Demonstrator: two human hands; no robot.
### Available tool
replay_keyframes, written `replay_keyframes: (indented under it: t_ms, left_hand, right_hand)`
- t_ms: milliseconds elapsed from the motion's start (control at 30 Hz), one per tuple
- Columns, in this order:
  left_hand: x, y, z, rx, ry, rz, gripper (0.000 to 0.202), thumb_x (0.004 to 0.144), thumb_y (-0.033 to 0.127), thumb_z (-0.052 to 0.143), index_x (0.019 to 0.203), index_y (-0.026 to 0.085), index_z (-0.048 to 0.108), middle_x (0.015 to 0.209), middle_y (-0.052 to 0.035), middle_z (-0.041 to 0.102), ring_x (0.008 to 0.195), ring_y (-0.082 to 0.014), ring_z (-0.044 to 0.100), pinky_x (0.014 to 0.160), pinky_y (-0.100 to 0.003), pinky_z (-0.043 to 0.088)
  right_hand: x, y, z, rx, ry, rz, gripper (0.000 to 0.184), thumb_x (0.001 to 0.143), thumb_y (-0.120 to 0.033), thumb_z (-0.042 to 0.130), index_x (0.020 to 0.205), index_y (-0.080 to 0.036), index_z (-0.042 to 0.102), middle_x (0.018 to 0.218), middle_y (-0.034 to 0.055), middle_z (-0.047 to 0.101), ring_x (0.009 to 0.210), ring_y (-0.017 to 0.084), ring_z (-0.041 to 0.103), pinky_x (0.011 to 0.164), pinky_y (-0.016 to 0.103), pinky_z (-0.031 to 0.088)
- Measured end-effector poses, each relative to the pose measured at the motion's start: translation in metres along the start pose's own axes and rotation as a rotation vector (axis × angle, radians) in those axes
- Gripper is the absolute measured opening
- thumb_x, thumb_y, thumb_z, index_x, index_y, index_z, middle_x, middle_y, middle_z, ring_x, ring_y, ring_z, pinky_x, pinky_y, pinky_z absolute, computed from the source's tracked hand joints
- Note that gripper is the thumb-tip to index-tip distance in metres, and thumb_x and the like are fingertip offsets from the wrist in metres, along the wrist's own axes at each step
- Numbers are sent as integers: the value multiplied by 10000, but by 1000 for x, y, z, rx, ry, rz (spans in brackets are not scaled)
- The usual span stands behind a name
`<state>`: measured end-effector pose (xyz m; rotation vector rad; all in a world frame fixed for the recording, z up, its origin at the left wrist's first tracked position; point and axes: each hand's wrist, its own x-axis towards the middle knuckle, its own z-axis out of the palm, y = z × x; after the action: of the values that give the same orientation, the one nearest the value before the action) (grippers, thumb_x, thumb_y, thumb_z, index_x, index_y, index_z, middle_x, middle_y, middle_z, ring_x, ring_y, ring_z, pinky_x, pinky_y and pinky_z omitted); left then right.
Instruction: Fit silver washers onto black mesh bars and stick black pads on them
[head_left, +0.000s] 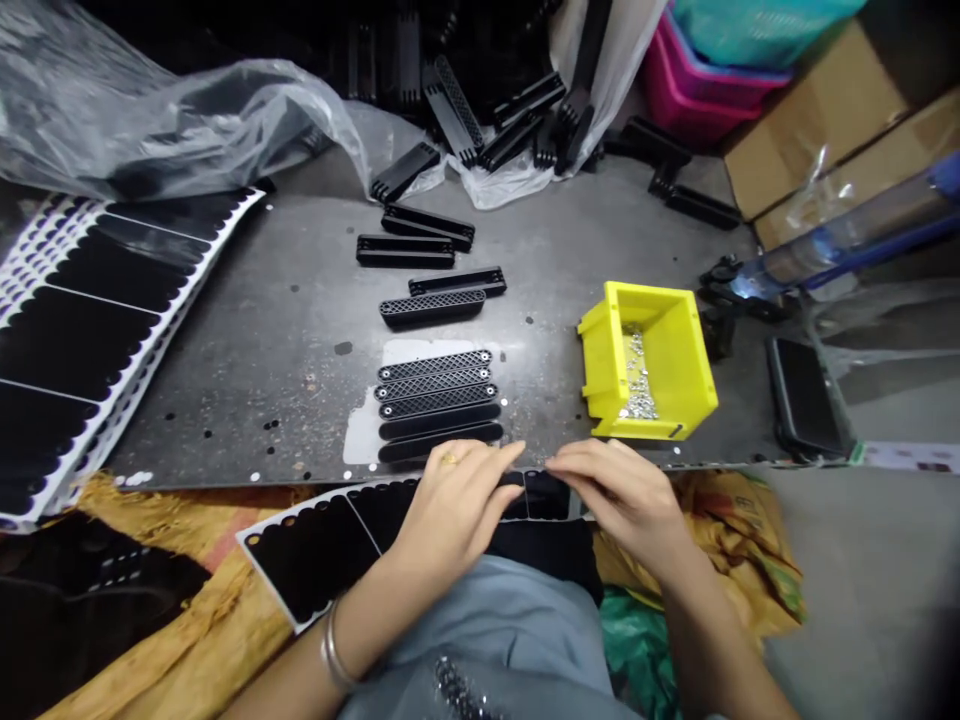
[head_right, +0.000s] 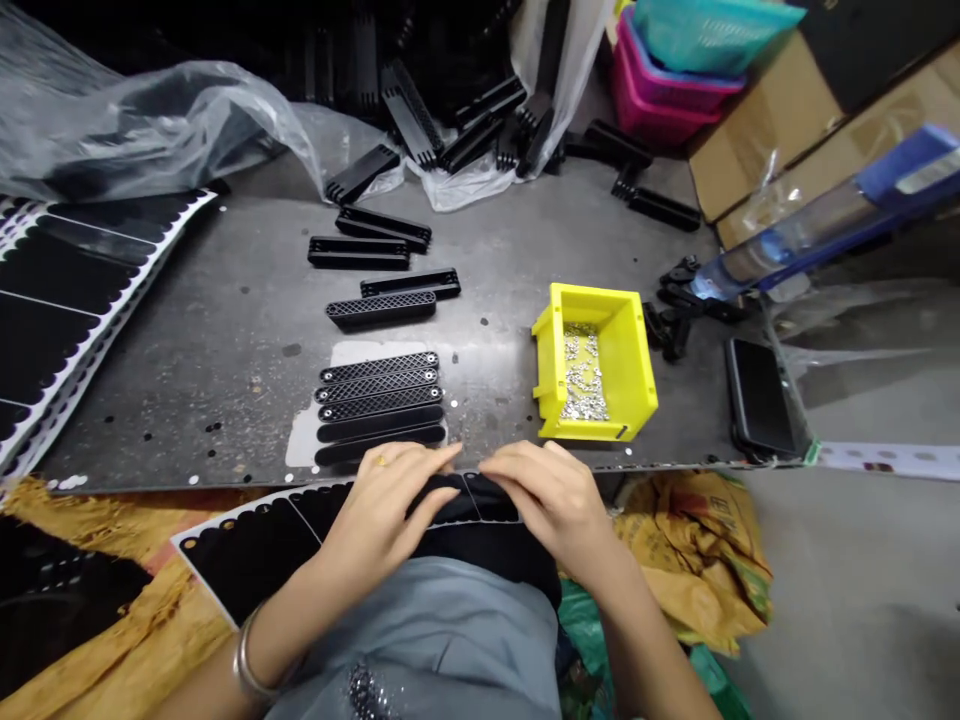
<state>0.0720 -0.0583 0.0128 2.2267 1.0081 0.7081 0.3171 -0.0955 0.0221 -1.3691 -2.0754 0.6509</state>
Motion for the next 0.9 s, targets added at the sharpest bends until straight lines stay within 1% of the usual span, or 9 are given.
replay_keyframes:
  t_ms: [133, 267, 367, 467, 533, 600, 700, 800, 900]
  left_hand:
    - [12, 6, 2, -110, -120, -45, 192, 1061, 175, 505, 1131, 235, 673, 959, -15, 720, 898, -190, 592, 879, -371, 385]
    - [9, 8, -6, -190, -179, -88, 265, 1071, 146, 428, 1187, 252, 642, 966, -26, 681, 898, -195, 562, 818, -354, 387]
    - [3, 7, -4, -168, -87, -152, 274, 1064, 136, 421, 1169, 256, 644, 972, -29, 683, 900, -195, 577, 798, -348, 392]
    - [-2, 4, 5, -11, 81, -185, 273, 1052, 126, 456, 1212, 245, 642, 982, -37, 694, 883, -193, 588, 777, -354, 368]
    - [-4, 3, 12, 100, 132, -161, 303, 1045, 119, 481, 1268, 247, 640, 971, -36, 707, 850, -191, 590, 759, -359, 347]
    - [-6, 2, 16, 176, 163, -127, 324, 1038, 133, 521, 1322, 241, 633, 980, -41, 725, 858, -194, 609, 784, -365, 353]
    - [-11, -7, 4, 251, 250, -154, 283, 1008, 215, 624, 1286, 254, 662, 1054, -55, 748, 979, -221, 660, 905, -391, 367]
    - [-19, -31, -26, 269, 365, -336, 125, 988, 274, 657, 1103, 271, 708, 1020, -31, 765, 988, -235, 682, 961, -419, 359]
    - [-26, -59, -54, 193, 400, -520, 108, 995, 314, 632, 1023, 273, 728, 947, -9, 780, 945, -232, 686, 966, -426, 372]
  right_hand:
    - [1, -2, 4, 11, 78, -41, 325, 980, -126, 661, 1283, -240, 690, 1214, 86, 732, 1043, 198, 704, 864, 375, 576]
    - [2, 3, 15, 135, 121, -73, 383, 954, -181, 714, 1328, -263, 692, 1291, 105, 654, 930, 164, 676, 779, 343, 611]
    - [-10, 8, 16, 193, 195, -135, 329, 896, -162, 780, 1207, -265, 751, 1196, 83, 670, 924, 177, 691, 796, 356, 623]
    - [-25, 11, 1, 404, 274, -15, 180, 877, -353, 812, 1022, -263, 755, 1157, 90, 662, 1019, 273, 724, 867, 471, 640]
    - [-26, 8, -10, 615, 401, 118, 230, 908, -460, 758, 1054, -291, 707, 1134, 74, 615, 854, 241, 742, 737, 459, 667]
    - [-14, 0, -15, 611, 509, 208, 216, 937, -360, 739, 1142, -326, 681, 1107, 51, 572, 713, 162, 690, 588, 351, 633]
    - [26, -15, 1, 216, 409, 165, 391, 945, -136, 686, 1275, -344, 690, 1098, 59, 592, 874, 176, 675, 688, 325, 612]
    - [73, -24, 34, 43, 193, -78, 495, 1000, -111, 603, 1462, -285, 578, 1163, 85, 675, 1041, 199, 680, 863, 373, 590]
    - [109, -26, 62, 12, 50, -270, 294, 1028, -170, 600, 1309, -213, 673, 1155, 80, 748, 990, 191, 690, 832, 367, 552]
